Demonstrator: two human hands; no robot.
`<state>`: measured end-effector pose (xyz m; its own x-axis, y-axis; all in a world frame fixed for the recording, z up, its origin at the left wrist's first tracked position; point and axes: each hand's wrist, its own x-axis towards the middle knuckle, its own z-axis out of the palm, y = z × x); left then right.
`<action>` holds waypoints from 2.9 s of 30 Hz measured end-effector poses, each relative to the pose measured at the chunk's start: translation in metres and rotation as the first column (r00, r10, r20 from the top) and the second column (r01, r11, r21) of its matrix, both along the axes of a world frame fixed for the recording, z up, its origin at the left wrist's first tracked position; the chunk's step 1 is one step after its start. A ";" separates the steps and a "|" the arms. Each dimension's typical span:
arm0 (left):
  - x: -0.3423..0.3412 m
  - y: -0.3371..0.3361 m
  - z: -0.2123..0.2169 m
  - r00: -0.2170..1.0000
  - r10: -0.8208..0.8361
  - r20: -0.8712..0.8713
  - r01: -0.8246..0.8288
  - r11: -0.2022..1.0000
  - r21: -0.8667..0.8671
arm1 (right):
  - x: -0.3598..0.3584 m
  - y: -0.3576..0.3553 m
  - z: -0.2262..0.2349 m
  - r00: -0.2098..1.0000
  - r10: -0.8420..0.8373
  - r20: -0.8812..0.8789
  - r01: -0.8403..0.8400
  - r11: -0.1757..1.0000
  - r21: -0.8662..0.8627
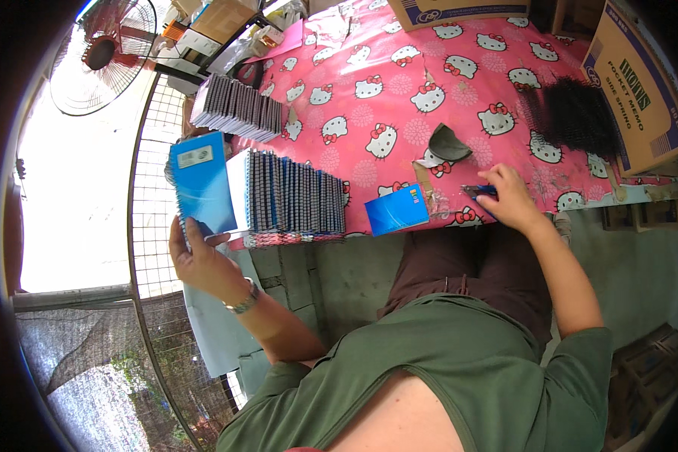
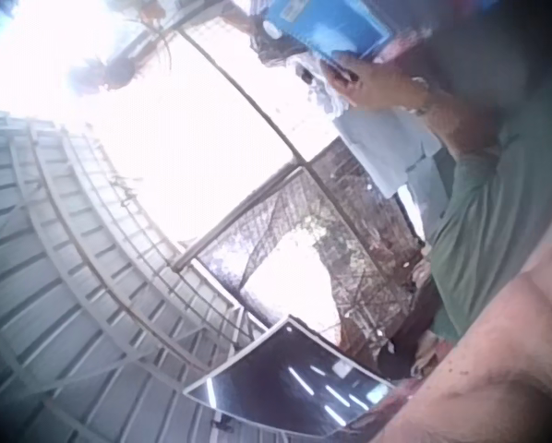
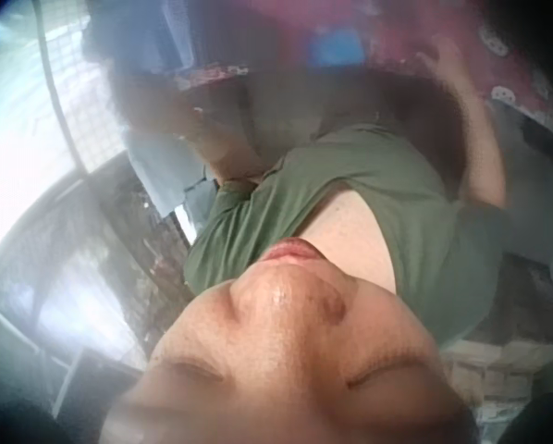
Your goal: The person manually threads a wire spiral through the punched holes of a notebook, then uses wire cutters to trim and crimp the ends of the wire before stacking it with others.
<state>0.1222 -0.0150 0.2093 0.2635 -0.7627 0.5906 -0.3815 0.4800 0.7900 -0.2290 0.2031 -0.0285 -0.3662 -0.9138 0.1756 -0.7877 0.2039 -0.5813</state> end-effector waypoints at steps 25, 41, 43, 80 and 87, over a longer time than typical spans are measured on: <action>-0.082 0.030 -0.230 -0.199 -0.621 0.758 0.552 0.568 0.610 | -0.153 -0.044 -0.004 0.820 -0.448 -0.356 0.542 0.808 0.230; -0.108 0.057 -0.236 0.276 -0.342 0.898 0.397 0.892 0.217 | 0.026 -0.049 0.014 0.979 -0.106 0.172 0.162 0.922 -0.353; -0.108 0.056 -0.239 0.331 -0.332 0.883 0.407 0.895 0.184 | 0.087 -0.046 0.011 0.820 0.123 0.558 0.017 0.971 -0.240; -0.094 0.052 -0.217 0.206 -0.610 0.765 0.669 0.659 0.345 | 0.030 -0.115 0.012 0.989 0.086 0.117 -0.076 0.994 -0.082; -0.090 0.050 -0.220 0.224 -0.618 0.754 0.685 0.650 0.329 | -0.064 -0.107 0.005 0.879 0.013 -0.476 0.177 0.919 0.351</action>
<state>0.0321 0.0354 -0.0108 -0.8729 -0.3972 0.2834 -0.3045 0.8972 0.3199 -0.2931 0.0956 -0.0233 -0.4060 -0.9139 -0.0048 -0.9136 0.4060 -0.0217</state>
